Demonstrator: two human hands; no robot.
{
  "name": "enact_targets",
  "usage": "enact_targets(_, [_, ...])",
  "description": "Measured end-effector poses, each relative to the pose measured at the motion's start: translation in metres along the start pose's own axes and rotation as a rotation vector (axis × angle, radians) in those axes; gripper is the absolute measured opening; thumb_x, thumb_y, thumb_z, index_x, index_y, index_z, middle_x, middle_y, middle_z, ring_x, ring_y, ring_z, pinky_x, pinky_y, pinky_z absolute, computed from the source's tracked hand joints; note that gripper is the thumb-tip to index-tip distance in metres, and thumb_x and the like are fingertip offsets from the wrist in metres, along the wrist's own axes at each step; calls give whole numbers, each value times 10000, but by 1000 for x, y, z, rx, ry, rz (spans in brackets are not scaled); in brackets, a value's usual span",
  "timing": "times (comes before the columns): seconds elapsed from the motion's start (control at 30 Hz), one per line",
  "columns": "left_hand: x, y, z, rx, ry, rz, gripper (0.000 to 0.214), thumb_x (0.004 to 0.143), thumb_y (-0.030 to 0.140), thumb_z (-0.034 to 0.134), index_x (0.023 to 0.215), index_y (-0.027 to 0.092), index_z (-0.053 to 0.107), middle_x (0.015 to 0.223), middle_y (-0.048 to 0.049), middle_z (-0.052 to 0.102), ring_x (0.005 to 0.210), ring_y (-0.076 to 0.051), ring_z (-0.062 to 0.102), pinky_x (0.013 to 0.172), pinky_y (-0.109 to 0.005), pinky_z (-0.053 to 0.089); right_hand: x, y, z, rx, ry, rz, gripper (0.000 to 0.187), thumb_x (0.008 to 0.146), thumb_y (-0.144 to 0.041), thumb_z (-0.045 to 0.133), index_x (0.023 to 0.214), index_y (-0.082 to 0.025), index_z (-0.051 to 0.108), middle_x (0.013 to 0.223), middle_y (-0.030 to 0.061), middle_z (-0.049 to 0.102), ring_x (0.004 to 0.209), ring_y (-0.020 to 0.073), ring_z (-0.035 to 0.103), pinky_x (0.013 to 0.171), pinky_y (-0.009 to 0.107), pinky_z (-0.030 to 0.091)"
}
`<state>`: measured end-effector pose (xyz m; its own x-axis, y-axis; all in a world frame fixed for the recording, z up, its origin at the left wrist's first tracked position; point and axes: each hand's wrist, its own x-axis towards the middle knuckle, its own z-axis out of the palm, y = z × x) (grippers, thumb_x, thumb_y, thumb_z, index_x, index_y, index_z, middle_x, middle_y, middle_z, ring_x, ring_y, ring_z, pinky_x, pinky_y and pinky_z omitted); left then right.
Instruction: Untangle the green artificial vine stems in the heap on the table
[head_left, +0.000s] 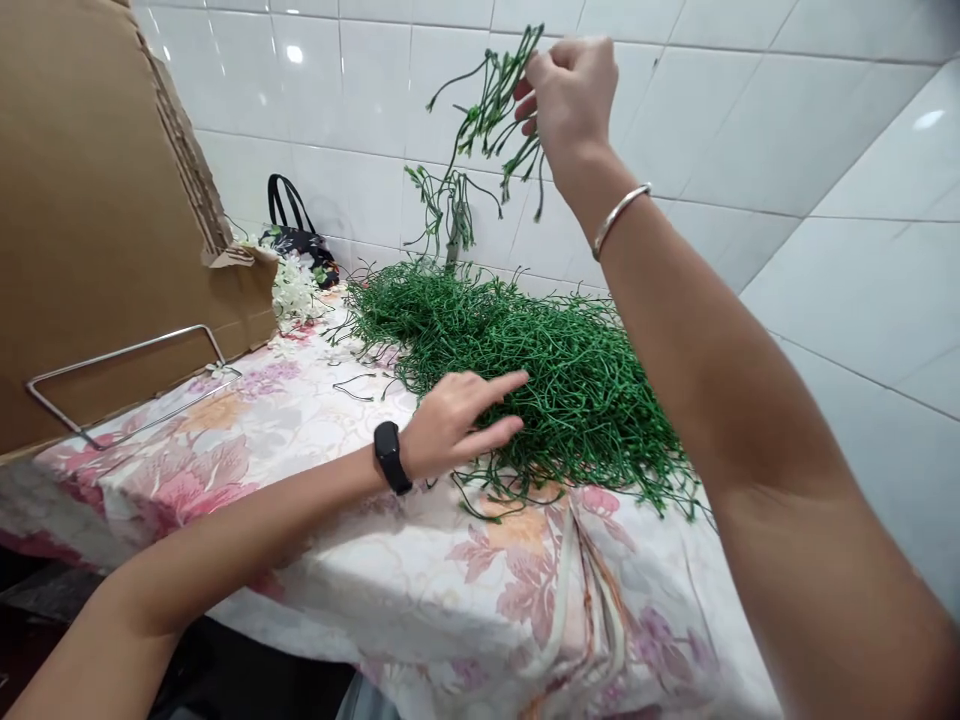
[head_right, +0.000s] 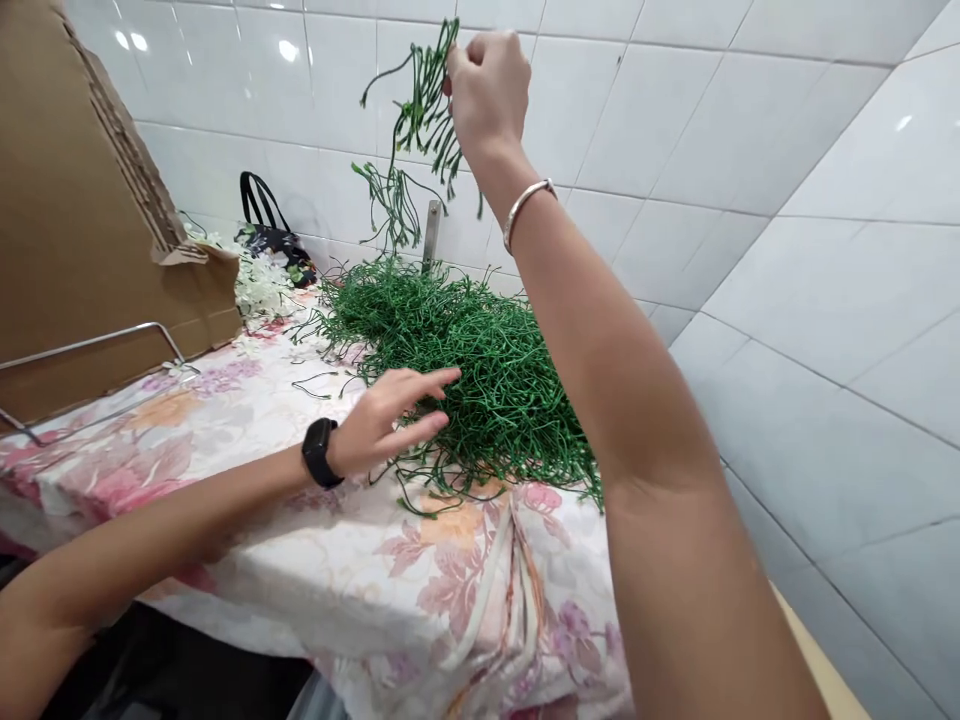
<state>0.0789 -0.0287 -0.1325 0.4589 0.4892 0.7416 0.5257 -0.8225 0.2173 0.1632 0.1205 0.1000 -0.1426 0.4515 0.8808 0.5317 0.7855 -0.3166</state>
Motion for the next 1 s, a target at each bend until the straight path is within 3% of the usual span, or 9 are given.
enact_targets(0.07, [16, -19, -10, 182, 31, -122, 390, 879, 336, 308, 1228, 177, 379, 1067, -52, 563, 973, -157, 463, 851, -317, 358, -12, -2, -15, 61, 149, -37, 205, 743, -243, 409, 567, -139, 426, 630, 45, 553, 485, 52, 484, 461, 198, 347])
enact_targets(0.13, [39, -46, -12, 457, -123, -285, 359, 878, 280, 272, 1157, 165, 467, 1186, -64, 497, 1081, -192, 403, 900, -347, 332, -28, -7, -36, 93, 199, -77, 212, 731, -217, 442, 538, -132, 466, 568, 38, 547, 467, 66, 503, 431, 197, 346])
enact_targets(0.2, [63, -76, -7, 501, -202, -325, 376, 858, 217, 280, 1174, 120, 460, 1209, -104, 482, 1109, -225, 393, 922, -384, 319, -46, -13, -59, 67, 222, -98, 222, 735, -193, 446, 531, -126, 503, 566, 51, 561, 502, 80, 527, 438, 203, 369])
enact_targets(0.3, [91, -119, 11, 530, -309, -311, 455, 846, 213, 312, 1301, 219, 307, 1379, -60, 288, 1256, -242, 227, 1019, -484, 153, -73, -22, -92, 77, 313, -108, 217, 743, -175, 456, 540, -136, 522, 563, 55, 566, 509, 93, 530, 452, 227, 398])
enact_targets(0.4, [104, -154, 25, 551, -440, -355, 512, 780, 327, 469, 1275, 298, 344, 1401, -55, 243, 1283, -318, 155, 959, -638, 38, -94, -26, -118, 180, 338, -125, 192, 743, -149, 459, 574, -124, 547, 545, 37, 547, 542, 125, 571, 481, 259, 424])
enact_targets(0.53, [101, -193, 23, 583, -500, -456, 575, 727, 370, 539, 1269, 319, 352, 1427, -66, 152, 1287, -370, 86, 889, -704, -17, -115, -23, -139, 215, 368, -141, 225, 747, -126, 445, 559, -136, 570, 510, -16, 519, 581, 116, 584, 537, 271, 442])
enact_targets(0.67, [92, -217, 15, 589, -474, -531, 605, 751, 406, 492, 1305, 346, 256, 1445, -30, 38, 1295, -364, 25, 890, -705, 20, -129, -14, -147, 182, 388, -177, 240, 732, -157, 455, 556, -144, 617, 475, -67, 531, 600, 90, 591, 541, 236, 419])
enact_targets(0.87, [86, -231, 16, 543, -422, -543, 659, 741, 440, 500, 1318, 374, 187, 1446, -3, -15, 1298, -345, 32, 924, -667, 119, -140, 7, -153, 171, 345, -29, 245, 746, -156, 428, 655, -168, 656, 600, -92, 647, 779, 113, 618, 581, 237, 396])
enact_targets(1.0, [84, -236, 16, 506, -382, -556, 663, 757, 404, 495, 1329, 351, 164, 1445, -6, -51, 1303, -328, 2, 954, -634, 113, -143, 9, -157, 150, 293, 46, 234, 760, -196, 440, 699, -190, 667, 659, -94, 662, 903, 163, 588, 613, 261, 419])
